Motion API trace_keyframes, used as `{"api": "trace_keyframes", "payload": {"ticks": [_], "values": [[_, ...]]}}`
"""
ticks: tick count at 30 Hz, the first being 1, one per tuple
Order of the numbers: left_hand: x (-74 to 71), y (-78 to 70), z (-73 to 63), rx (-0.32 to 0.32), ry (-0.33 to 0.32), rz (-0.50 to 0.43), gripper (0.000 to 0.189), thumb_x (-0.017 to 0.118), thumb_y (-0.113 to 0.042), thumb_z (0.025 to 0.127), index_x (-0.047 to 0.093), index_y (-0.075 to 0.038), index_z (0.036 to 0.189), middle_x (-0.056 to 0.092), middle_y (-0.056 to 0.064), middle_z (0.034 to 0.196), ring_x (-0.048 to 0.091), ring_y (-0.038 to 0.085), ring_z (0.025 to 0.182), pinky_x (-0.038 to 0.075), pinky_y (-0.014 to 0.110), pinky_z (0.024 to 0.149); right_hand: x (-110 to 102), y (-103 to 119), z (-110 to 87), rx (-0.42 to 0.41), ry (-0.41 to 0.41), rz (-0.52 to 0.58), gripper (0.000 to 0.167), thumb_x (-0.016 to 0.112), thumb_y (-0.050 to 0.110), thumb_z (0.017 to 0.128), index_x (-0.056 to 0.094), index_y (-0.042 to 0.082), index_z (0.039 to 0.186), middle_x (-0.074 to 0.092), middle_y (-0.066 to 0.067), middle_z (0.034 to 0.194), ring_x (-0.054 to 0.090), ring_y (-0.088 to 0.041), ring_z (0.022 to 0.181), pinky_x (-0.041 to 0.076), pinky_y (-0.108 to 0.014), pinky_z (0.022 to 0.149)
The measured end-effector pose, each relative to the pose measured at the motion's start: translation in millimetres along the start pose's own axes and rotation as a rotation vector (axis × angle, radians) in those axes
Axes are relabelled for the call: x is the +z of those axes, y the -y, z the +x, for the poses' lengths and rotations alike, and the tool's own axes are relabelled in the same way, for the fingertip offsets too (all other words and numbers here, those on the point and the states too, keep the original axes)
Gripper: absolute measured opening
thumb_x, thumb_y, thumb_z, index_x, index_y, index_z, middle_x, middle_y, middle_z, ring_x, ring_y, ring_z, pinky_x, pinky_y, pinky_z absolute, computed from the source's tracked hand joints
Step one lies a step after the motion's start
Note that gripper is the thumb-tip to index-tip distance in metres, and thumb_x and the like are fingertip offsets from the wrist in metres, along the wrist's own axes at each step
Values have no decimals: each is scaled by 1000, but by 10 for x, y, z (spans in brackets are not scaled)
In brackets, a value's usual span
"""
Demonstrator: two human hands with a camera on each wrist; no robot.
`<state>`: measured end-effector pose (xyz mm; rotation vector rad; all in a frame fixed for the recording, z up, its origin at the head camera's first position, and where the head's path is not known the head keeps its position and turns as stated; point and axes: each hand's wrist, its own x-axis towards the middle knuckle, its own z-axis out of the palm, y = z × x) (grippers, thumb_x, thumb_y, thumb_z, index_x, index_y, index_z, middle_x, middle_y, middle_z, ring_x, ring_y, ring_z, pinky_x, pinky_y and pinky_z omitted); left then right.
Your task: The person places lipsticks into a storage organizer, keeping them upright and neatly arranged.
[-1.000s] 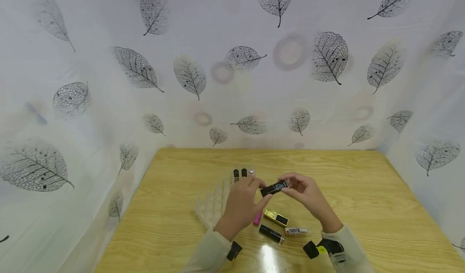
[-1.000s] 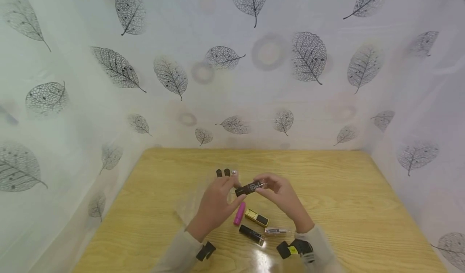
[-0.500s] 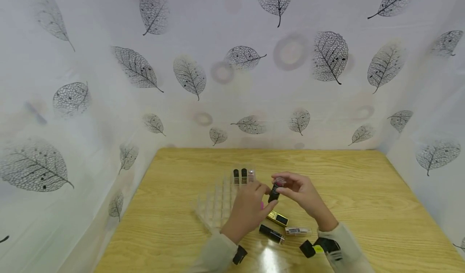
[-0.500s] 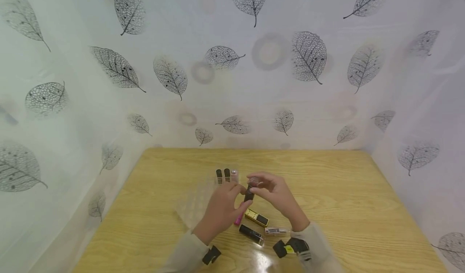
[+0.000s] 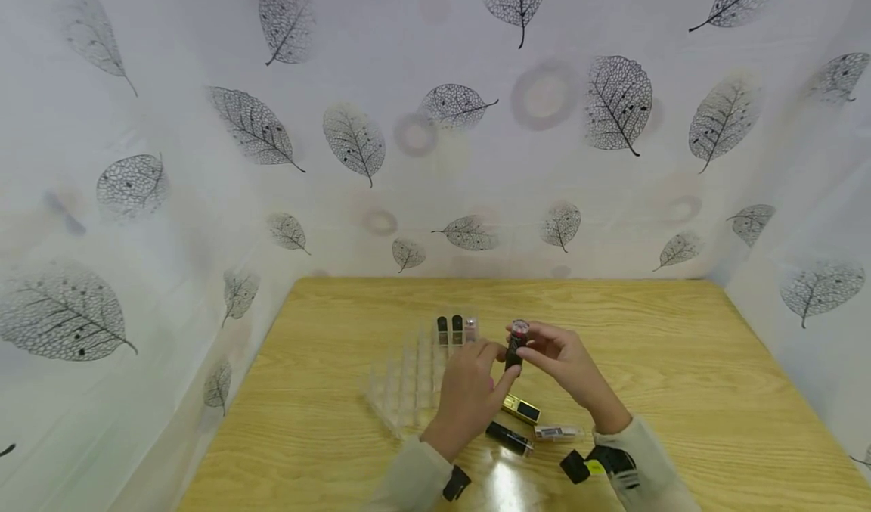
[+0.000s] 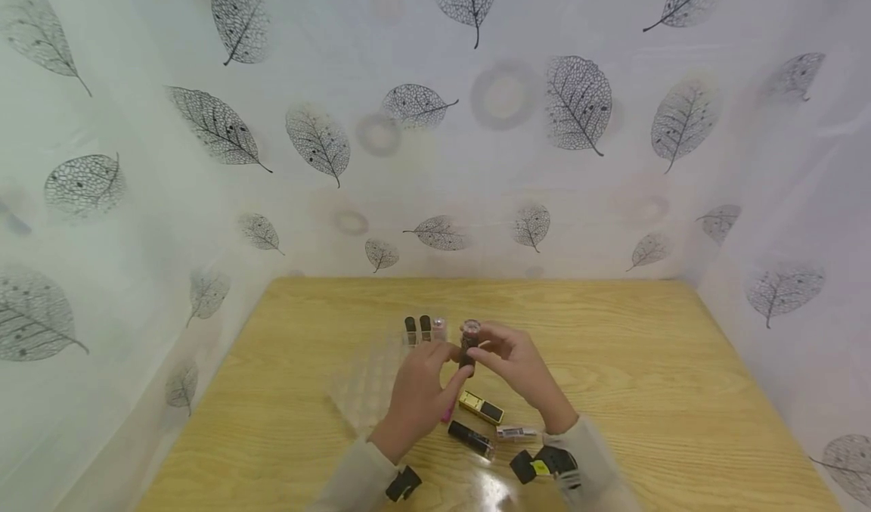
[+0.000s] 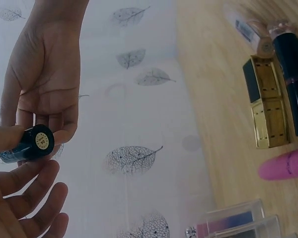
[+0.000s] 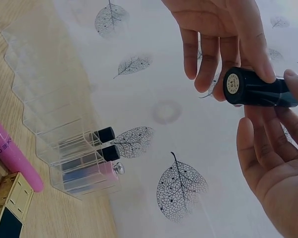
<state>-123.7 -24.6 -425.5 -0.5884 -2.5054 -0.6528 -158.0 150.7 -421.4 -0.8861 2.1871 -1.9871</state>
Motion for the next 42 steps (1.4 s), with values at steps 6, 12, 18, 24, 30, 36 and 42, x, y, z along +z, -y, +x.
{"api": "trace_keyframes", "payload": {"ticks": [6, 12, 18, 24, 30, 36, 42], "values": [[-4, -4, 11, -6, -20, 5, 21, 64, -35, 87, 66, -15, 92, 63, -5, 86, 59, 9, 79, 49, 26, 75, -3, -6, 5, 8, 3, -16, 36, 54, 4, 93, 50, -15, 123, 61, 20, 114, 63, -1, 94, 55, -22, 76], [0, 12, 14, 30, -68, 89, 23, 67, -37, 84, 66, -16, 91, 63, -5, 84, 58, 9, 77, 48, 26, 73, -1, -14, 6, 31, -1, -3, 38, 54, 5, 93, 49, -14, 125, 63, 17, 113, 63, -1, 96, 54, -20, 79], [19, 15, 13, 44, -155, 187, 26, 74, -40, 77, 67, -17, 86, 64, -6, 80, 57, 10, 74, 48, 26, 73, 28, -15, 15, 29, -1, -2, 38, 55, 6, 93, 50, -11, 126, 66, 6, 113, 63, -2, 98, 54, -22, 79], [38, 14, 2, 41, -203, 246, 28, 75, -43, 75, 65, -18, 83, 62, -6, 77, 56, 10, 72, 48, 25, 71, 48, -17, 23, 38, -1, -59, 36, 55, 8, 93, 52, -7, 126, 62, -20, 114, 62, -1, 98, 54, -23, 80], [19, 38, -9, 75, -178, 291, 33, 73, -47, 75, 64, -18, 86, 62, -6, 80, 57, 11, 76, 49, 26, 73, 50, -7, 24, 48, -1, -81, 36, 56, 9, 93, 53, -6, 126, 64, -15, 114, 62, -1, 98, 54, -23, 80], [0, 174, -72, 112, -127, 332, 34, 70, -48, 78, 64, -17, 90, 64, -4, 86, 60, 14, 85, 50, 30, 81, 13, -4, 16, 68, -29, -96, 38, 57, 10, 92, 53, -7, 126, 64, 21, 109, 63, 0, 97, 54, -24, 80], [-21, 455, -209, 83, -116, 349, 25, 71, -36, 78, 65, -16, 92, 63, -1, 90, 60, 16, 88, 50, 33, 81, -26, -15, 3, 84, -43, -98, 39, 58, 11, 92, 53, -6, 127, 63, 21, 110, 62, 2, 99, 52, -19, 82]]}}
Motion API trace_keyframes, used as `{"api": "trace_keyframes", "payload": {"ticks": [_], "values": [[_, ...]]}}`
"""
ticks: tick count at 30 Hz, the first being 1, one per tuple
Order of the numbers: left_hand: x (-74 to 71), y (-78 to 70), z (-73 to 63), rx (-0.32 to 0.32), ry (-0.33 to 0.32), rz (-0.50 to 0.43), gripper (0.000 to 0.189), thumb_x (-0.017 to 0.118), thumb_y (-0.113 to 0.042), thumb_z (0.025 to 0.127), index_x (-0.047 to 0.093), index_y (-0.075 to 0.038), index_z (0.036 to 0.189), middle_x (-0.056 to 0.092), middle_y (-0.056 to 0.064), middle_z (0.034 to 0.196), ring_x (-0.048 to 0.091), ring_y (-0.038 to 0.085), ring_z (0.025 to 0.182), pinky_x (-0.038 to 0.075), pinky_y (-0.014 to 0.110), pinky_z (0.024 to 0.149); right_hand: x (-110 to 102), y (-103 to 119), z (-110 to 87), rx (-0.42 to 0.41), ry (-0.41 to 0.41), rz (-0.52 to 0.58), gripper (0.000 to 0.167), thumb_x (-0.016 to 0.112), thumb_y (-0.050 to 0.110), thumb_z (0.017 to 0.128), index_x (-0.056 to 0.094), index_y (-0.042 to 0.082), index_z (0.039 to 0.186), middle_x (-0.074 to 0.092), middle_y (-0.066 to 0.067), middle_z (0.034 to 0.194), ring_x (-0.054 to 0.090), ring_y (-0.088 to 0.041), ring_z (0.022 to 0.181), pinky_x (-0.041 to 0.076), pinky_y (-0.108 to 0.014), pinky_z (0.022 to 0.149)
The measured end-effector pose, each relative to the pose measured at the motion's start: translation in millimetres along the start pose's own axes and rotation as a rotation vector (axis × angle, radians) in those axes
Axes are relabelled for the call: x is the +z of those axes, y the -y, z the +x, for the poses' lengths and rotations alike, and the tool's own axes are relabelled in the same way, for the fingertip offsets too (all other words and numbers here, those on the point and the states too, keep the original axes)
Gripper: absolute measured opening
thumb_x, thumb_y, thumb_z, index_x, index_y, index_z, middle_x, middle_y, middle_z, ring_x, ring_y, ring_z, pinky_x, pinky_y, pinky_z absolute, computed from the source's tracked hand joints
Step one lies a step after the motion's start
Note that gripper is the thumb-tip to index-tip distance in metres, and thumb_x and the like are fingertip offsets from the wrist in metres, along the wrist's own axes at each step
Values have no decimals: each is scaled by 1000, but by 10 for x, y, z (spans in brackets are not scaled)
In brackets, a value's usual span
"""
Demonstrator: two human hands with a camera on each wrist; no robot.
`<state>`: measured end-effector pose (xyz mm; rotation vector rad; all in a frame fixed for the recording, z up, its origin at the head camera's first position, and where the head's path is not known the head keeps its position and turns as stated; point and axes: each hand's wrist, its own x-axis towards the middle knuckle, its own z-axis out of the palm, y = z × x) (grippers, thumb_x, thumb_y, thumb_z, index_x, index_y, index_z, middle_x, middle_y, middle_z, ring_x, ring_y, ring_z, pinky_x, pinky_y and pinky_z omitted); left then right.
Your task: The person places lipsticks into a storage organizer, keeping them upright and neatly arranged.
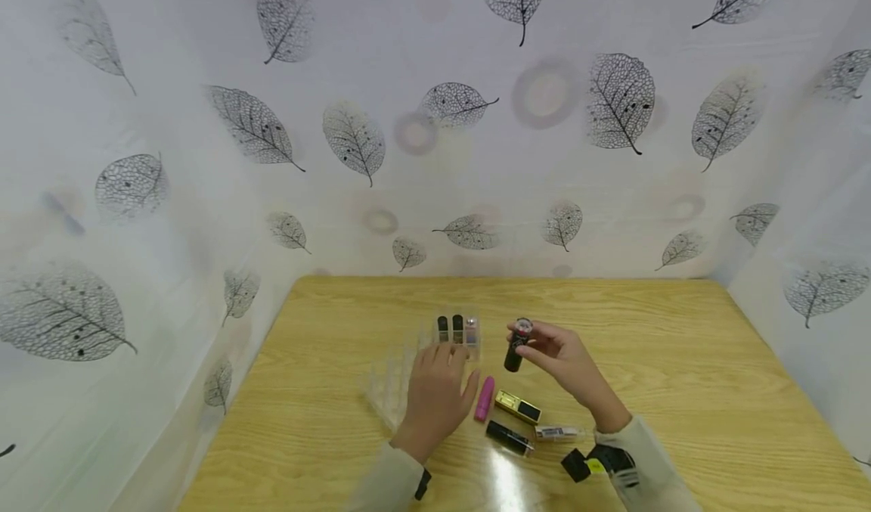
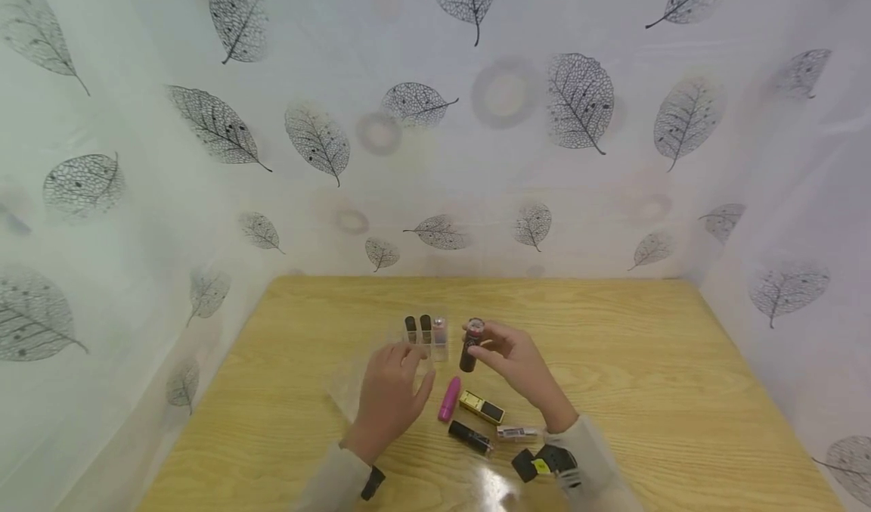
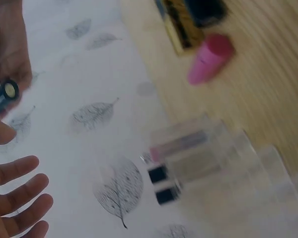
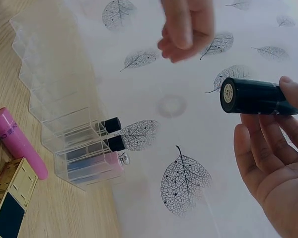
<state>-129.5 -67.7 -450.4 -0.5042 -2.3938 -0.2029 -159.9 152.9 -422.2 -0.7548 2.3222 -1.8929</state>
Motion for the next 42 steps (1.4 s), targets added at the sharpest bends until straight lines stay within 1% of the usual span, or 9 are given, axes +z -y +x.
{"api": "trace_keyframes", "payload": {"ticks": [7, 9, 12, 14, 17, 20, 26, 34, 42], "values": [[55, 522, -206, -60, 30, 53, 22, 73, -25, 78, 65, -11, 93, 63, 4, 90, 60, 20, 84, 51, 35, 76, -14, -8, -17, 23, -13, -27, 38, 59, 12, 91, 55, -4, 126, 65, -11, 115, 63, 0, 97, 53, -20, 81], [55, 695, -261, -88, 34, 72, 22, 73, -24, 78, 65, -10, 93, 63, 7, 89, 61, 22, 83, 52, 36, 74, -14, -16, -16, 21, -13, -20, 38, 60, 12, 91, 55, -4, 125, 65, -9, 114, 63, 0, 97, 53, -19, 81], [63, 935, -350, -144, 50, 89, 23, 74, -21, 77, 64, -7, 93, 63, 10, 89, 60, 24, 80, 52, 37, 71, -20, -46, -11, 25, -11, -25, 39, 60, 12, 91, 55, -5, 125, 66, 5, 112, 63, 0, 97, 52, -19, 81], [75, 1064, -415, -180, 71, 94, 23, 73, -21, 78, 64, -6, 92, 62, 11, 89, 60, 25, 78, 52, 38, 69, -28, -75, -4, 36, -15, -26, 39, 60, 13, 91, 55, -5, 125, 65, 9, 111, 63, -1, 97, 53, -19, 81], [110, 1202, -505, -219, 104, 99, 22, 72, -20, 79, 62, -5, 91, 61, 12, 87, 58, 25, 74, 50, 37, 66, -37, -124, 9, 56, -16, -41, 38, 60, 14, 91, 56, -3, 125, 66, -7, 116, 63, -1, 97, 53, -19, 81], [147, 1270, -578, -245, 141, 84, 21, 71, -20, 79, 62, -5, 91, 60, 12, 86, 57, 25, 73, 49, 37, 64, -36, -161, 24, 78, -13, -53, 39, 60, 16, 91, 56, -1, 125, 61, -23, 119, 63, 0, 96, 53, -20, 81], [232, 1325, -689, -297, 231, 55, 18, 66, -21, 84, 61, -5, 93, 60, 12, 84, 56, 25, 72, 48, 39, 62, -15, -185, 66, 100, 9, -37, 40, 60, 18, 91, 55, -2, 126, 60, -26, 120, 63, 1, 94, 54, -26, 81], [330, 1346, -781, -266, 202, 28, 11, 65, -17, 86, 62, -6, 87, 61, 10, 79, 58, 25, 67, 49, 39, 60, 1, -257, 160, 112, 16, -74, 42, 60, 22, 91, 55, 1, 127, 61, -22, 121, 64, 0, 92, 54, -24, 80], [311, 1305, -764, -275, 208, 26, 11, 63, -16, 87, 63, -5, 87, 62, 9, 77, 58, 24, 66, 50, 39, 60, 67, -388, 369, 137, 29, -70, 41, 62, 23, 91, 56, -1, 124, 64, -20, 112, 66, -9, 91, 53, -24, 80]]}}
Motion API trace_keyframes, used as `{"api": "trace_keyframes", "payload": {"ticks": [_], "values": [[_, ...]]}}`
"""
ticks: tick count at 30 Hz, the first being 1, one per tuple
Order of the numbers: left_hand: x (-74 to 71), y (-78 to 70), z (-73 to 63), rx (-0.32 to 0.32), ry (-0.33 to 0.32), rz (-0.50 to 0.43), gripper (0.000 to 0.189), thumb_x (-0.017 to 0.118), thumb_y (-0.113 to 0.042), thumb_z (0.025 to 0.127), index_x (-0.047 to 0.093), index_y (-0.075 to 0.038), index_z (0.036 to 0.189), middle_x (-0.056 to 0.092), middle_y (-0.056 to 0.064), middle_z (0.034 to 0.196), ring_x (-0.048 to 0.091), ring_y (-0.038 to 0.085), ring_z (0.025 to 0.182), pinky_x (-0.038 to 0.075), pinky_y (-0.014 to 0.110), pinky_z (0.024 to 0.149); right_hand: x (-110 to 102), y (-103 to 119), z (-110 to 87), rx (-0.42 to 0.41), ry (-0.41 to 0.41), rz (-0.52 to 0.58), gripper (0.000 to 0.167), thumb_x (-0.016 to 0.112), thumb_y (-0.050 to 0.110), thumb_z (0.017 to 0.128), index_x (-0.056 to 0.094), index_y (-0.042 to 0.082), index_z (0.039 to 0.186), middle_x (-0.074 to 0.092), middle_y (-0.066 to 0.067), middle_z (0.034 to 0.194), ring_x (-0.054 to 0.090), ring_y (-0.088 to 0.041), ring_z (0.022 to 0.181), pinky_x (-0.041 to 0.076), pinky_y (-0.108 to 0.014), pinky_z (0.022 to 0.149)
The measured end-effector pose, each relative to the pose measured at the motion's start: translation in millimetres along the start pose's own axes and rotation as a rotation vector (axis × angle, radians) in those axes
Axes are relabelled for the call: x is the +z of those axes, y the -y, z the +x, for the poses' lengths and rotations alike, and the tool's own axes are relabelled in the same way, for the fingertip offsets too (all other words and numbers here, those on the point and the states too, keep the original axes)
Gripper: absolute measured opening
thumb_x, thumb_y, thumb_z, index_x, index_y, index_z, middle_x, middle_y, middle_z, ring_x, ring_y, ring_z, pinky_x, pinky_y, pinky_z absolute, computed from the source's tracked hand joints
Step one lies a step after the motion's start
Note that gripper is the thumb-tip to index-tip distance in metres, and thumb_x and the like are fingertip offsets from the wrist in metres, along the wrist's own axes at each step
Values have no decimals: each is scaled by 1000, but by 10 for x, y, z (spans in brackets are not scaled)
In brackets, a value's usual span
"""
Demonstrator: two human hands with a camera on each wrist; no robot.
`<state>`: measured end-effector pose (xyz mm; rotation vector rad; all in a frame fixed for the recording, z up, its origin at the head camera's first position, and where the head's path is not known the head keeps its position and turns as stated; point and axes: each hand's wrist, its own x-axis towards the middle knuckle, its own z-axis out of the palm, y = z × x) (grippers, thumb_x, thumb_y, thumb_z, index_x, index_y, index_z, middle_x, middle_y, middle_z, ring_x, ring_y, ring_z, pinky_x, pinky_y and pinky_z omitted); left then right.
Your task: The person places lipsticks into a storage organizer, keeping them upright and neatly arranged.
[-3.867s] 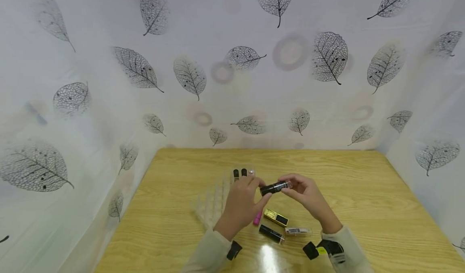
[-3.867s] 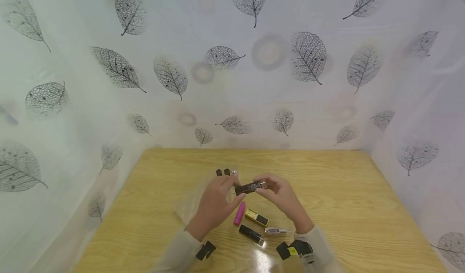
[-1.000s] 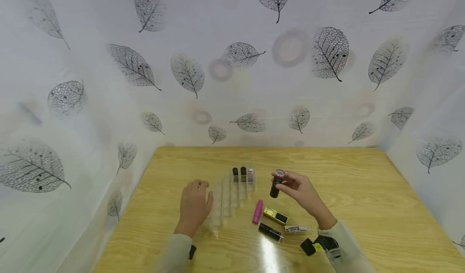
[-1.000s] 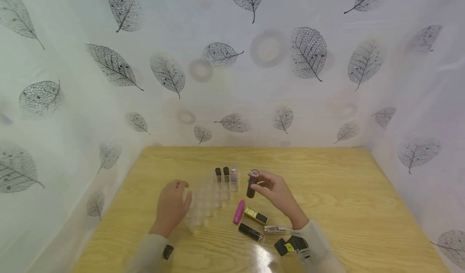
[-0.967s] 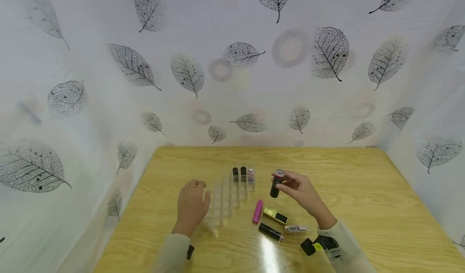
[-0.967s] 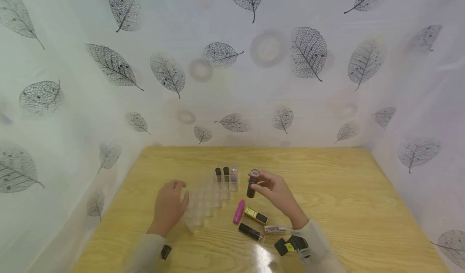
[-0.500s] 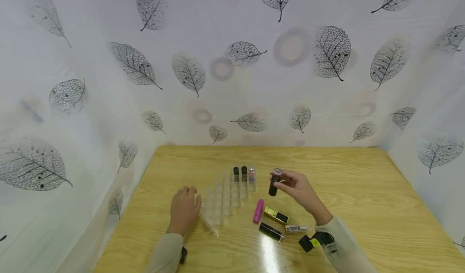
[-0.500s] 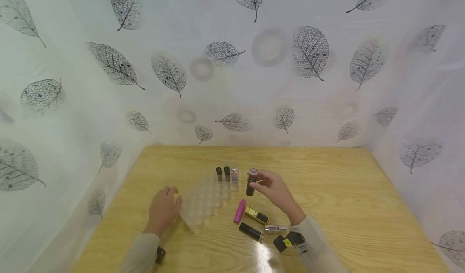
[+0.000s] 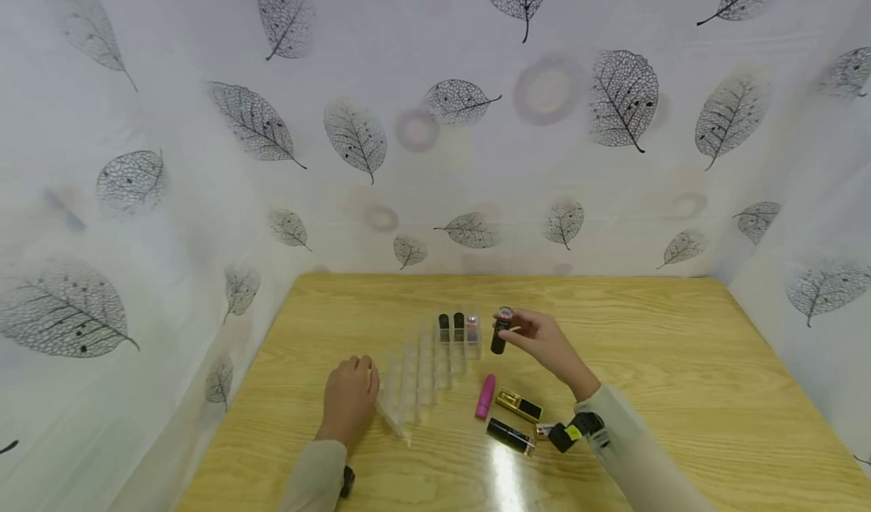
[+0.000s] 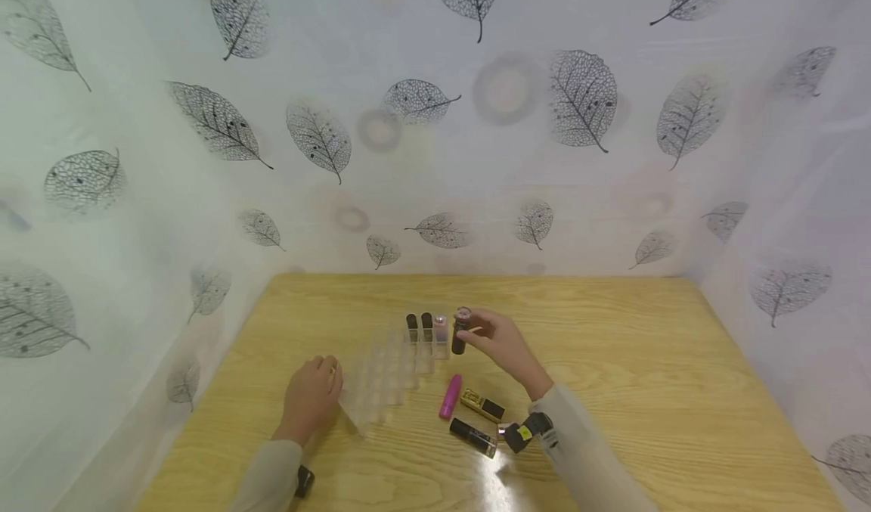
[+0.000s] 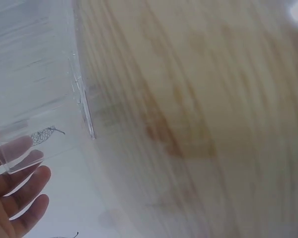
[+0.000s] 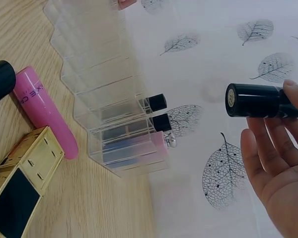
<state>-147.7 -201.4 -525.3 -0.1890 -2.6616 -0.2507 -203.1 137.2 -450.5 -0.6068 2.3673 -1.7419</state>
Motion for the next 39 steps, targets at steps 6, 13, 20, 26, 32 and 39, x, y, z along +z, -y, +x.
{"api": "trace_keyframes", "payload": {"ticks": [6, 13, 20, 26, 32, 39], "values": [[1, -2, -9, 14, -7, 9, 10, 64, -15, 87, 63, -5, 86, 61, 9, 75, 58, 23, 64, 49, 37, 58, 102, -69, 220, -33, -6, -70, 39, 62, 19, 90, 57, -2, 123, 63, -21, 114, 64, -28, 101, 54, -30, 85], [12, -2, -12, 3, -1, 13, 11, 63, -16, 88, 62, -5, 88, 62, 9, 76, 59, 23, 64, 50, 37, 58, 249, -104, 522, -85, 17, -131, 37, 62, 19, 90, 58, 0, 121, 64, -19, 113, 63, -31, 102, 54, -34, 84], [3, -24, -21, -25, 20, 6, 12, 61, -17, 88, 62, -6, 89, 62, 8, 77, 59, 22, 66, 50, 37, 60, 463, -63, 836, -121, 55, -164, 38, 63, 16, 89, 58, -2, 121, 64, -19, 113, 63, -31, 102, 53, -35, 86], [0, -20, -25, -43, 34, -7, 13, 60, -19, 90, 63, -6, 91, 62, 8, 78, 60, 23, 67, 50, 38, 60, 646, -36, 1018, -125, 89, -163, 40, 65, 13, 87, 56, -6, 122, 63, -23, 115, 63, -33, 103, 53, -34, 87], [27, -3, -30, -40, 29, -1, 13, 60, -19, 89, 63, -6, 91, 62, 8, 78, 59, 21, 67, 50, 37, 59, 754, -81, 1156, -165, 99, -210, 36, 66, 10, 87, 59, -4, 119, 64, -20, 112, 64, -31, 101, 54, -31, 85], [30, -7, -36, -57, 35, -8, 12, 60, -18, 90, 63, -6, 91, 62, 7, 78, 58, 21, 66, 49, 37, 59, 827, -164, 1280, -143, 144, -250, 33, 65, 12, 87, 61, 1, 118, 66, -15, 112, 65, -26, 100, 53, -31, 86]]}}
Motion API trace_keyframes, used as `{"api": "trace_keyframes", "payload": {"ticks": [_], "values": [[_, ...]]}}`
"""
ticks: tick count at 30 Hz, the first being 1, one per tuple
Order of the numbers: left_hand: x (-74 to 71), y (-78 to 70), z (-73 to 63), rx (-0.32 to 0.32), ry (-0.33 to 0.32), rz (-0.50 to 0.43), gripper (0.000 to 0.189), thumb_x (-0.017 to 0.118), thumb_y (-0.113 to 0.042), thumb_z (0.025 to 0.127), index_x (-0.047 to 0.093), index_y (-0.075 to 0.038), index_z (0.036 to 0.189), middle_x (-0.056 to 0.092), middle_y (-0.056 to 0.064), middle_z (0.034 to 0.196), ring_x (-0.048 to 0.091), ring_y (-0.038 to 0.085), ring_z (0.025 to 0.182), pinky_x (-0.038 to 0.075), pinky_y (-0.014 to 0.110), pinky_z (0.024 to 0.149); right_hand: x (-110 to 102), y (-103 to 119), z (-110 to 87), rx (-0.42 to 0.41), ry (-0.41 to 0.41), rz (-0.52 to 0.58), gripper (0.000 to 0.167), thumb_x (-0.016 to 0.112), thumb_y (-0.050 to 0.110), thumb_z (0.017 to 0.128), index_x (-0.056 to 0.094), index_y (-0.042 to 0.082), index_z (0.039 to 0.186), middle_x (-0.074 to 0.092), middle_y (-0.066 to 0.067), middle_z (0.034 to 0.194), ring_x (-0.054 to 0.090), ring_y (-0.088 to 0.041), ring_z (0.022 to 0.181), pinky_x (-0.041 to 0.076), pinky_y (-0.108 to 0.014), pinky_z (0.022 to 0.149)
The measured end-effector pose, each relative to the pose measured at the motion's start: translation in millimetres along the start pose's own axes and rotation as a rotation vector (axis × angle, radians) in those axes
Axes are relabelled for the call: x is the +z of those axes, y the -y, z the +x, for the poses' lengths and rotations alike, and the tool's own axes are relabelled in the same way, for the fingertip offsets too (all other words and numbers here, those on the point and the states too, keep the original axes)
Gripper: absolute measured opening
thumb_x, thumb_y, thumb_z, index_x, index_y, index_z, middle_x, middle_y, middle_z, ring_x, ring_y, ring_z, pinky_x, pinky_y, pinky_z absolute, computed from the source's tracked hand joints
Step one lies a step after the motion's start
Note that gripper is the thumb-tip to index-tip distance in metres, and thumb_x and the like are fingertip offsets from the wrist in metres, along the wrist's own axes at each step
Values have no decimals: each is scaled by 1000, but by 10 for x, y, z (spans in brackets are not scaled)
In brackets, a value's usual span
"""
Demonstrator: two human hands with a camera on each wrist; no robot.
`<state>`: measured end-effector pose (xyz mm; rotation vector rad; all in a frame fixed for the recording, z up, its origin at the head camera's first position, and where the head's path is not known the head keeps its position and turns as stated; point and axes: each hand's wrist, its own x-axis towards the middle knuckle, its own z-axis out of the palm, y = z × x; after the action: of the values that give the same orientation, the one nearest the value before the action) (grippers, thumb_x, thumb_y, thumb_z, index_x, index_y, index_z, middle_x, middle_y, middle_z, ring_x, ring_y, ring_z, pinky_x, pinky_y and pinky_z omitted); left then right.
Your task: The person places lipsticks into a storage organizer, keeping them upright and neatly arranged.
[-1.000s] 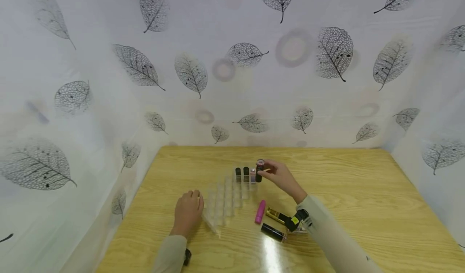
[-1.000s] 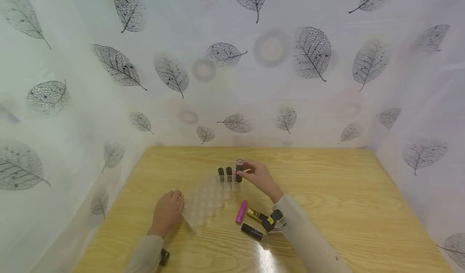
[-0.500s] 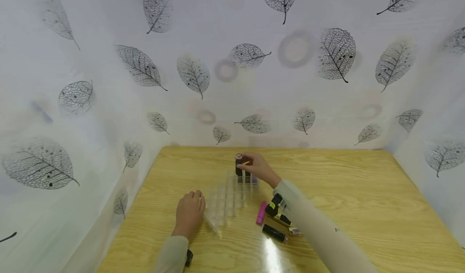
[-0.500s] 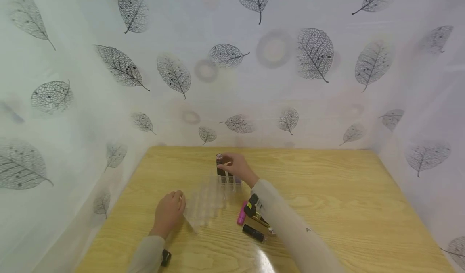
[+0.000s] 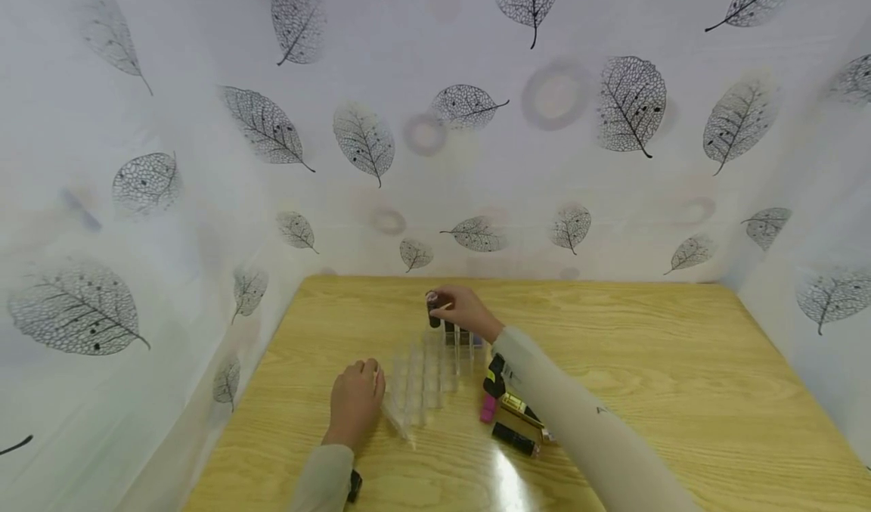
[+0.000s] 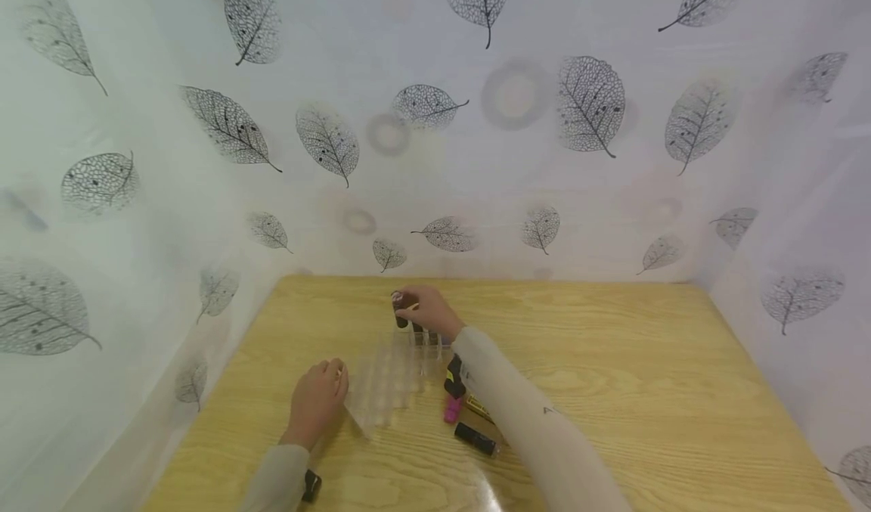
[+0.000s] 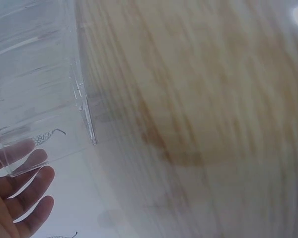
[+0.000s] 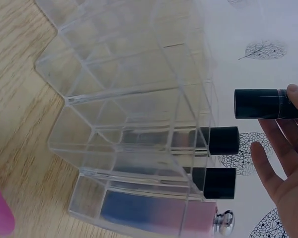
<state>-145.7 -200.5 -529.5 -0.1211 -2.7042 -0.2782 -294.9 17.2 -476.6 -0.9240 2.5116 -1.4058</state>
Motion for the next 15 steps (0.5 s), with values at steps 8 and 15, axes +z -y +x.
{"api": "trace_keyframes", "payload": {"ticks": [8, 15], "values": [[-33, -34, -5, 21, -37, -5, 11, 62, -17, 88, 63, -6, 88, 61, 8, 75, 58, 21, 63, 48, 36, 55, 29, 39, -28, 55, 64, -61, 28, 64, 14, 88, 62, 4, 114, 67, -10, 110, 64, -23, 101, 50, -41, 91], [-24, -19, -3, 28, -33, 7, 11, 62, -18, 88, 62, -7, 89, 61, 7, 75, 57, 20, 63, 48, 35, 55, 37, 49, -4, 26, 57, -98, 24, 66, 14, 87, 63, 6, 109, 68, -9, 106, 65, -22, 98, 50, -42, 92]]}}
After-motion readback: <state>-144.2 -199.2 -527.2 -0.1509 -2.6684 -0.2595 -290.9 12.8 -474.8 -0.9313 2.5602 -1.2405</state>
